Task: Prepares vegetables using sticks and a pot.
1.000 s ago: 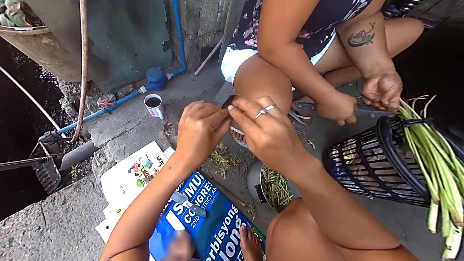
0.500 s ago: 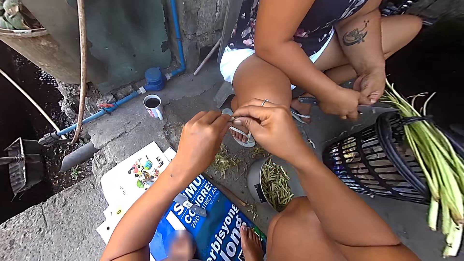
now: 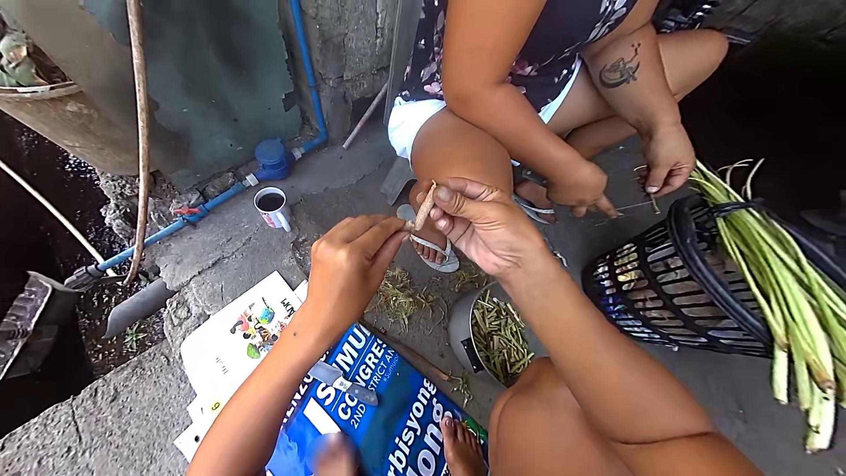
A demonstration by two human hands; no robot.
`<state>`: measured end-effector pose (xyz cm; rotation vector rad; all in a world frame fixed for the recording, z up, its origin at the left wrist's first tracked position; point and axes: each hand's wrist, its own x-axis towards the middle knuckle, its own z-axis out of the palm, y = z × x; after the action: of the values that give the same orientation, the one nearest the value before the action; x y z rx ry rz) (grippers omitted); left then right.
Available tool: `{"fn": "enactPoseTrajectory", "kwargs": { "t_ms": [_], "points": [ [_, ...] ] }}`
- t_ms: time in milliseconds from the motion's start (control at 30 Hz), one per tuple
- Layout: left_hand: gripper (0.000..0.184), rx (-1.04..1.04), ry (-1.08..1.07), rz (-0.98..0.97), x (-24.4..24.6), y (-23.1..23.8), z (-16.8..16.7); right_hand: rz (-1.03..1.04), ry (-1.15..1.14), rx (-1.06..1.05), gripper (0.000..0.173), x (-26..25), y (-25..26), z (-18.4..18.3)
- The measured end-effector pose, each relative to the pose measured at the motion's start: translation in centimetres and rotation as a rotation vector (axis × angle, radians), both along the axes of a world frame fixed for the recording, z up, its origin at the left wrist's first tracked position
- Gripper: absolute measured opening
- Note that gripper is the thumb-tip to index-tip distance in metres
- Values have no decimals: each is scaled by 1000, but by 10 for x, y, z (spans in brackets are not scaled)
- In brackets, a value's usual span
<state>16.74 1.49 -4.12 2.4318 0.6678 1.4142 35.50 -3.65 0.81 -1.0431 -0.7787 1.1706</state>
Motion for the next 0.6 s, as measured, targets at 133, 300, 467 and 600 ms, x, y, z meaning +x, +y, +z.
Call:
{"fn": "enactPoseTrajectory", "kwargs": {
  "t_ms": [133, 300, 467, 600],
  "points": [
    [15, 4, 32, -33, 0, 0, -3, -38, -1, 35, 20, 12, 0, 8],
    [15, -14, 32, -54, -2, 1, -7, -81, -531, 255, 15, 66, -21, 31],
    [14, -82, 7, -83, -5, 4, -10, 138, -1297, -245, 18, 124, -84, 18],
    [14, -138, -29, -140, -1, 5, -10, 38, -1222, -224, 21, 95, -83, -4]
  ]
}}
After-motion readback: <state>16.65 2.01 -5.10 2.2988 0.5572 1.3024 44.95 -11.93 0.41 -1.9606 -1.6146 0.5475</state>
